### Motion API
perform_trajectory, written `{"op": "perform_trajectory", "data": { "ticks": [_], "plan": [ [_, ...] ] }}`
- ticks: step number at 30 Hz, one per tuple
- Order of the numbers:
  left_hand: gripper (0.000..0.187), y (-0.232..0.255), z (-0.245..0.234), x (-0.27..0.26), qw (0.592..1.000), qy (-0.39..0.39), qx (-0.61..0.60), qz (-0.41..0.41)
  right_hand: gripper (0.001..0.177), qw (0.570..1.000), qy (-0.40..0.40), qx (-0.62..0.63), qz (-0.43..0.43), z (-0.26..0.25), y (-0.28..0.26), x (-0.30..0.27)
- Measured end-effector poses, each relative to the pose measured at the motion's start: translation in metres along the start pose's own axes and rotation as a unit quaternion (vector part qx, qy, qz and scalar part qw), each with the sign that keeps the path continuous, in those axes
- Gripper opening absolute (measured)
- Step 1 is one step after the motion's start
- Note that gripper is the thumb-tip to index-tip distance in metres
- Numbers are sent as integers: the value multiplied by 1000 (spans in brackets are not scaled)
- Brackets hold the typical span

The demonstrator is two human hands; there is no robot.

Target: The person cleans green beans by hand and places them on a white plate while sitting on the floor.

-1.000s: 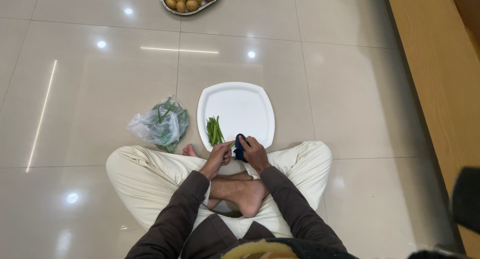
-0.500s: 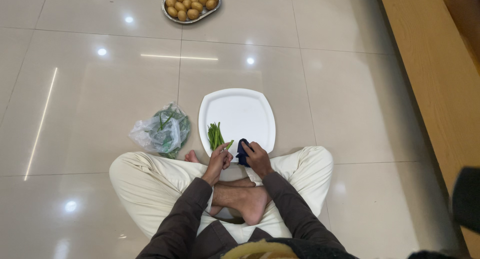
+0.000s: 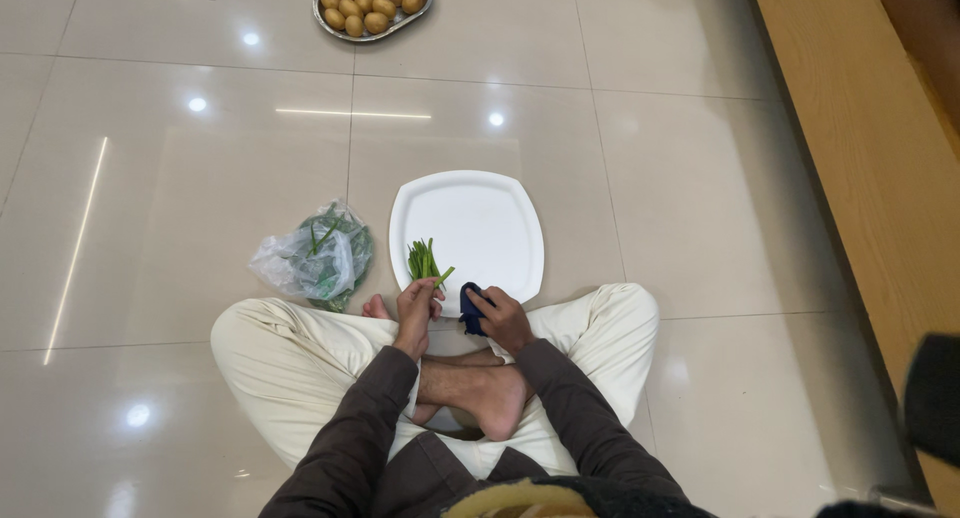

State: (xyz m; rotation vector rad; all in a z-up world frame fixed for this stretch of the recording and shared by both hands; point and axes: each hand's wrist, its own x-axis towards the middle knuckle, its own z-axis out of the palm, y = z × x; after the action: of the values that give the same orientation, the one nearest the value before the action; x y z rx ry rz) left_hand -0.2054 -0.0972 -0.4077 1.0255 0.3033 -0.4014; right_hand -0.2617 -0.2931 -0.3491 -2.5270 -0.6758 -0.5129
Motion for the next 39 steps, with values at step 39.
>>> {"op": "perform_trajectory", "data": {
  "ticks": [39],
  "plan": [
    [49,3,6,-8,983,-170,21,-72,55,987,55,125,83,-14,-10,28]
  ]
}}
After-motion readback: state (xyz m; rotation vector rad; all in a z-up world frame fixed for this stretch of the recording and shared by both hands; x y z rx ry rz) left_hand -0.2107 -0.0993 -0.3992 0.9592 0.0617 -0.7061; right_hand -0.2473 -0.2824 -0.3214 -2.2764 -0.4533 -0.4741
